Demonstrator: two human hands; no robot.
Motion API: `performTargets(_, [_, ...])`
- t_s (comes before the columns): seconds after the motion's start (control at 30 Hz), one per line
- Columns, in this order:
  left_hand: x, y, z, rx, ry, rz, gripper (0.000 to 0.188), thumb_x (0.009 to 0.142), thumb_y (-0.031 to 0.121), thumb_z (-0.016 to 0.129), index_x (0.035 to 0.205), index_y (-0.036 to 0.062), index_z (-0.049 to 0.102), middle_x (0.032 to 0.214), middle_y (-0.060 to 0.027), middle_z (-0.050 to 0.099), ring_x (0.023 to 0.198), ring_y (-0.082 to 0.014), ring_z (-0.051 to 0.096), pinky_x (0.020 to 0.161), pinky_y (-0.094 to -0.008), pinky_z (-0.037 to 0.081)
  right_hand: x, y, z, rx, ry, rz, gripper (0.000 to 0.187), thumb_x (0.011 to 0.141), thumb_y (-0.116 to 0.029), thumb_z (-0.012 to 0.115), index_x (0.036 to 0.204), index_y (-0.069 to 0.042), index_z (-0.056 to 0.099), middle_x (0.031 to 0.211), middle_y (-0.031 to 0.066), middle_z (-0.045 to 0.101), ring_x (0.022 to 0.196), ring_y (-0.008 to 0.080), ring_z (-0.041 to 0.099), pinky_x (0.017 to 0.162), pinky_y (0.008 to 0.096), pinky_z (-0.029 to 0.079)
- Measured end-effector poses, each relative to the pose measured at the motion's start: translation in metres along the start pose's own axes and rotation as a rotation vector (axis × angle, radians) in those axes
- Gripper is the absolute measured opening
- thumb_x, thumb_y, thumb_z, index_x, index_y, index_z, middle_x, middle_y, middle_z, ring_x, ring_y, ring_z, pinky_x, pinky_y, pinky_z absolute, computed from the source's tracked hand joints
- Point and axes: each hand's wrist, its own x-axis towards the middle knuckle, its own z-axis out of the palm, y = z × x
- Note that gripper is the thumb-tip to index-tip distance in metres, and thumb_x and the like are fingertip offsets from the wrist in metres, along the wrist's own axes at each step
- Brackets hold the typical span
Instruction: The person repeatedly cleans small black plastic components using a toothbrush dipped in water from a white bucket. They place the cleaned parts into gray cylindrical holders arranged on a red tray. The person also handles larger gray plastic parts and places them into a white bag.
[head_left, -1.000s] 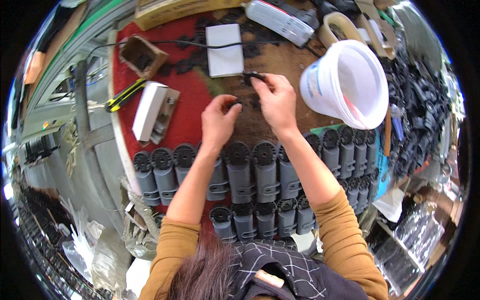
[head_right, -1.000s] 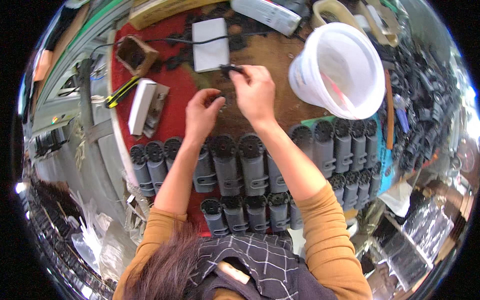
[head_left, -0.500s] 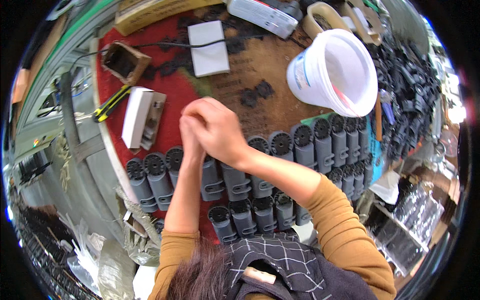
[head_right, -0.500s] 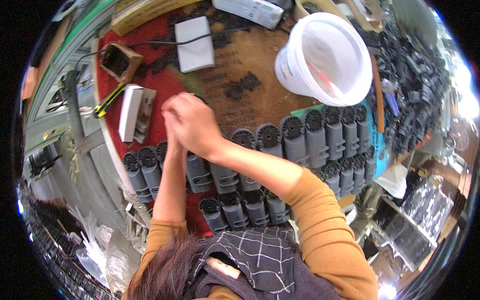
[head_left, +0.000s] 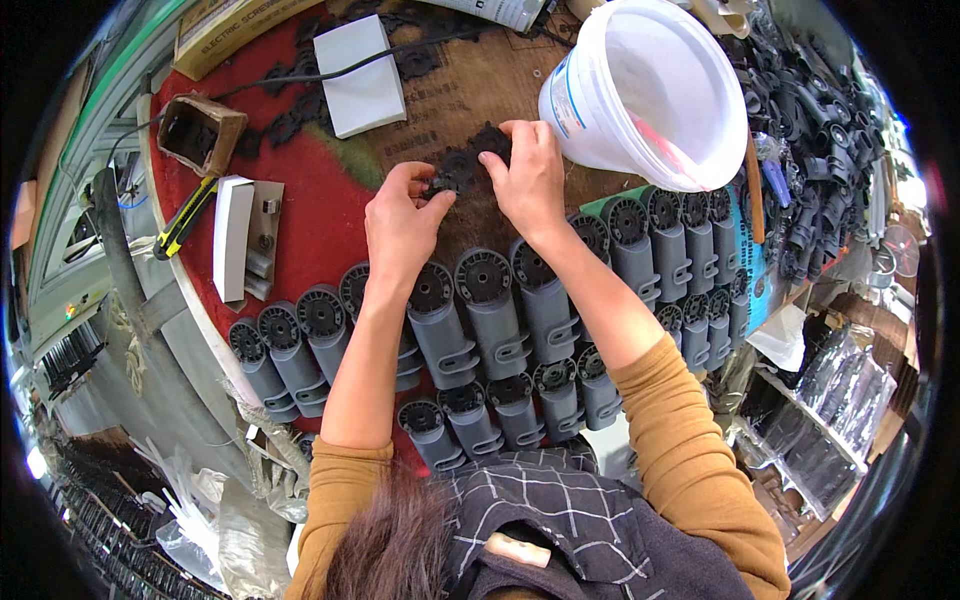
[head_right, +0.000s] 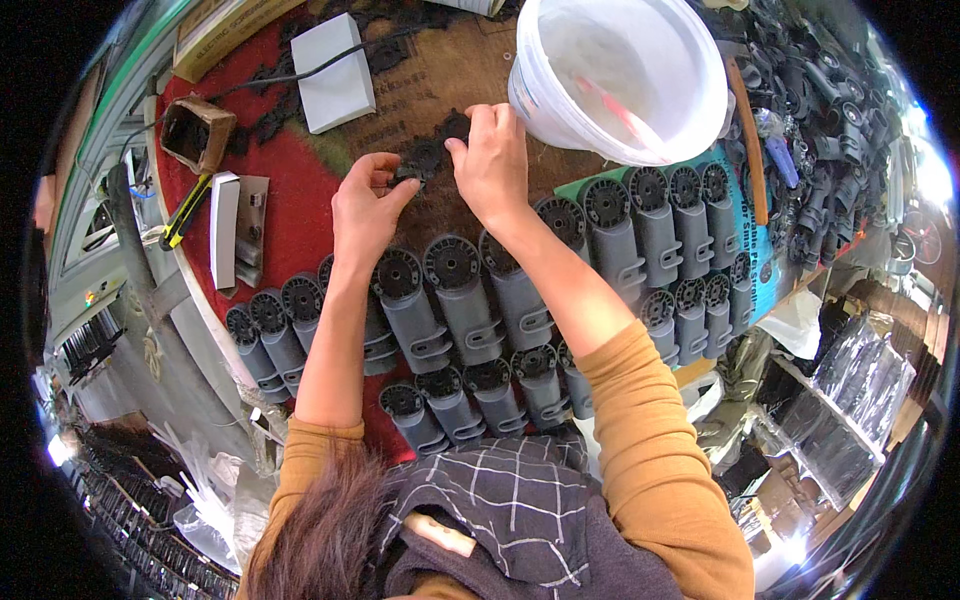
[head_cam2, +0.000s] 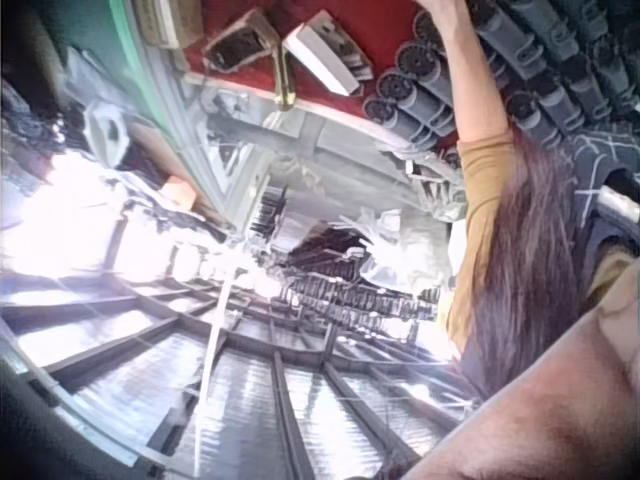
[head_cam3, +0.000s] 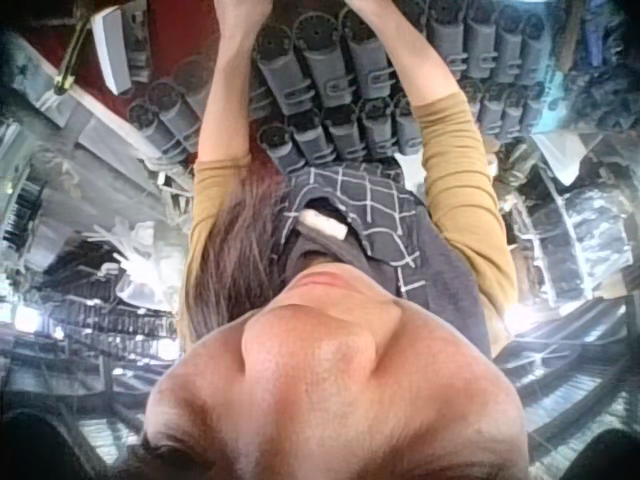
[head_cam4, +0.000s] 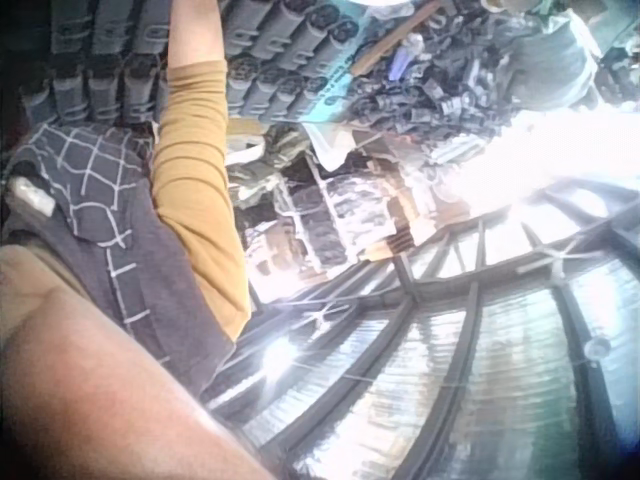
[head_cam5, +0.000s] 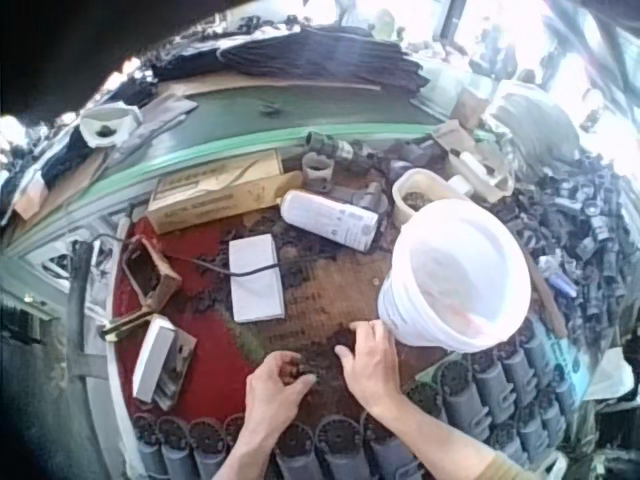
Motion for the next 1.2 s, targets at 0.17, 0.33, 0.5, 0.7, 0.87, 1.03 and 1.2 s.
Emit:
performTargets(0.17, [0.004, 0.013, 0.004, 0.001, -0.005, -0.045, 0.046, 0.075, 0.015, 0.076, 0.116, 0.0025, 0.059, 0.089, -0.0123, 0.067, 0.078, -0.0207, 0.065, 0.072, -0.0331, 0.052, -0.001, 0.002, -0.003, 0.17, -0.067, 0.2, 0.034, 0.076, -0.009, 0.072, 0.105, 0.002, 0.058, 0.095, 0.0157, 0.062, 0.079, 0.0256, 0.063, 0.074, 0.0366, 0.05])
performTargets(0.33, [0.009, 0.014, 0.008, -0.008, -0.013, -0.037, 0.048, 0.075, 0.016, 0.077, 0.117, 0.0021, 0.058, 0.091, -0.0129, 0.066, 0.079, -0.0209, 0.065, 0.073, -0.0335, 0.052, -0.005, 0.003, -0.007, 0.276, -0.095, 0.306, 0.038, 0.076, -0.005, 0.07, 0.111, 0.002, 0.058, 0.096, 0.0139, 0.064, 0.076, 0.0189, 0.063, 0.073, 0.0317, 0.053])
performTargets(0.5, [0.011, 0.004, 0.008, 0.013, -0.015, -0.039, 0.049, 0.074, 0.016, 0.077, 0.118, 0.0021, 0.058, 0.092, -0.014, 0.066, 0.081, -0.0211, 0.065, 0.075, -0.0335, 0.053, -0.006, 0.001, -0.009, 0.307, -0.122, 0.331, 0.04, 0.077, 0.0, 0.066, 0.115, 0.002, 0.052, 0.099, 0.0135, 0.062, 0.08, 0.0185, 0.063, 0.076, 0.031, 0.053])
performTargets(0.7, [0.012, -0.007, 0.001, -0.473, -0.194, -0.256, 0.05, 0.079, 0.011, 0.072, 0.122, -0.0051, 0.053, 0.096, -0.0134, 0.065, 0.084, -0.018, 0.065, 0.074, -0.0282, 0.053, -0.008, -0.001, -0.01, 0.395, -0.107, 0.366, 0.038, 0.076, 0.003, 0.06, 0.112, 0.001, 0.049, 0.099, 0.0131, 0.059, 0.083, 0.0197, 0.062, 0.077, 0.0325, 0.052])
performTargets(0.87, [0.01, -0.013, -0.009, -0.739, -0.201, -0.404, 0.044, 0.084, 0.006, 0.065, 0.122, -0.0086, 0.05, 0.1, -0.013, 0.063, 0.085, -0.0148, 0.064, 0.075, -0.0232, 0.053, -0.007, 0.003, -0.01, 0.48, -0.124, 0.431, 0.035, 0.079, 0.003, 0.061, 0.112, 0.0, 0.049, 0.101, 0.0112, 0.059, 0.084, 0.0157, 0.062, 0.078, 0.0283, 0.053])
performTargets(1.03, [0.009, -0.015, -0.012, -0.777, -0.186, -0.442, 0.04, 0.086, 0.004, 0.062, 0.122, -0.0085, 0.05, 0.099, -0.0117, 0.063, 0.087, -0.0148, 0.064, 0.076, -0.0229, 0.054, -0.004, 0.01, -0.006, 0.57, -0.09, 0.483, 0.03, 0.078, 0.001, 0.059, 0.107, 0.002, 0.049, 0.095, 0.0124, 0.062, 0.081, 0.0189, 0.063, 0.075, 0.031, 0.052])
performTargets(1.2, [0.01, -0.015, -0.012, -0.762, -0.192, -0.448, 0.036, 0.088, 0.003, 0.06, 0.121, -0.0078, 0.051, 0.099, -0.0105, 0.062, 0.088, -0.0167, 0.065, 0.079, -0.0251, 0.056, -0.004, 0.011, -0.004, 0.575, -0.062, 0.503, 0.029, 0.079, -0.002, 0.062, 0.106, 0.002, 0.052, 0.094, 0.0122, 0.063, 0.081, 0.0183, 0.063, 0.075, 0.0304, 0.052])
